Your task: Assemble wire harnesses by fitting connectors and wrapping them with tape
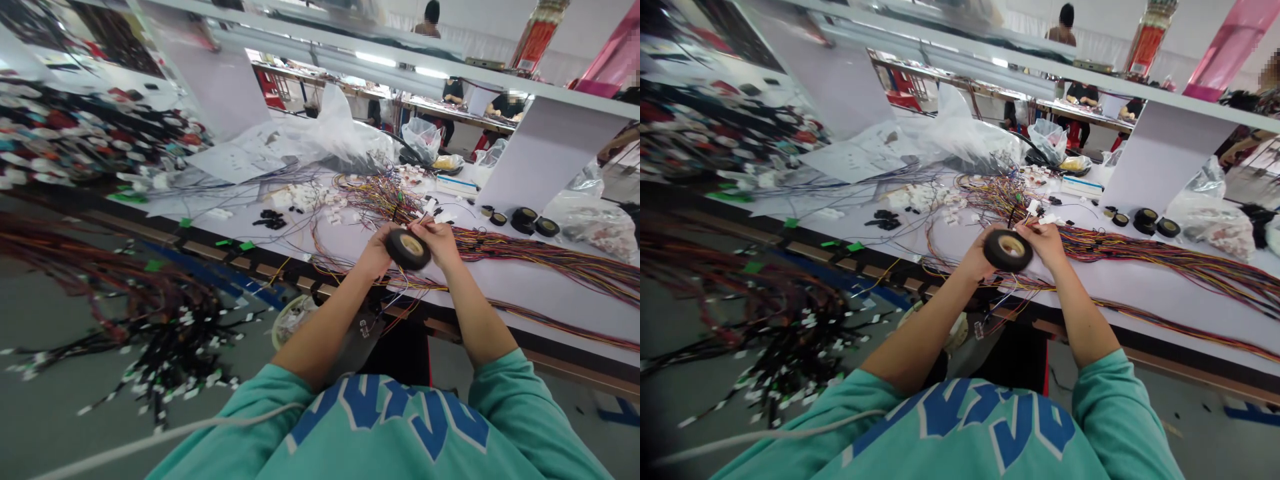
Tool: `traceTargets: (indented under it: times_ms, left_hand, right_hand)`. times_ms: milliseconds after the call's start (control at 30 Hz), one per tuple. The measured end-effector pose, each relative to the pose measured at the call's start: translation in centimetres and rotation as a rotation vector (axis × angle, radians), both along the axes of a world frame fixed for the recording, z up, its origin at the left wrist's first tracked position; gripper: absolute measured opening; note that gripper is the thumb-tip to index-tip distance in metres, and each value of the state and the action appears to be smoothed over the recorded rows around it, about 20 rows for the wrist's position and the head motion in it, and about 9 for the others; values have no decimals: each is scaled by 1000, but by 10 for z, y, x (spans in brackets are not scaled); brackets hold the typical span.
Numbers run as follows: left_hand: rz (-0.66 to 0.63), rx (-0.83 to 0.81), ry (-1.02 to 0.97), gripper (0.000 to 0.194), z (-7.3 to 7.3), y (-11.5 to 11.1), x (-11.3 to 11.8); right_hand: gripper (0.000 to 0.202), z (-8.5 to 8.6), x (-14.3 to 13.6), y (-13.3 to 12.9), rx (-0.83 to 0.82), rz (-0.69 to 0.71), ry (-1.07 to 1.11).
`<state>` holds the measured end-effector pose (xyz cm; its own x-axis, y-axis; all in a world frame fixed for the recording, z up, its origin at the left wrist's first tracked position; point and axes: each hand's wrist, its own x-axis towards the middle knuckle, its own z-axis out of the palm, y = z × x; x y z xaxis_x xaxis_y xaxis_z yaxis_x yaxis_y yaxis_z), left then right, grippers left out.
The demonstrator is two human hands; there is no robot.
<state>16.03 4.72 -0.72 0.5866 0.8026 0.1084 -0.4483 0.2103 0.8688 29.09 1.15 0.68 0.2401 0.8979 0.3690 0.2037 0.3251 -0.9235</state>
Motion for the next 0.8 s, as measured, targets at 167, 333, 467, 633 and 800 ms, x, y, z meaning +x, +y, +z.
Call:
traceTargets:
  times_ms: [167,333,467,633,800]
  left_hand:
    - [83,252,113,19,-3,0,1]
    - [386,426,335,12,-4,-5,10]
    - [426,394,338,12,-9,-12,15]
    - [251,-44,96,33,0,-5,11]
    - [-323,-354,53,55,10,19,-1]
  right_hand:
    - [25,5,4,-6,-28,-75,-203]
    - [25,2,-5,-8,-96,-253,-368]
    - [18,3,-12,-7,-202,-256,-428]
    - [15,7,-14,-7,-114,-302,-481]
    - [22,1,-13,-6,-92,-111,-258]
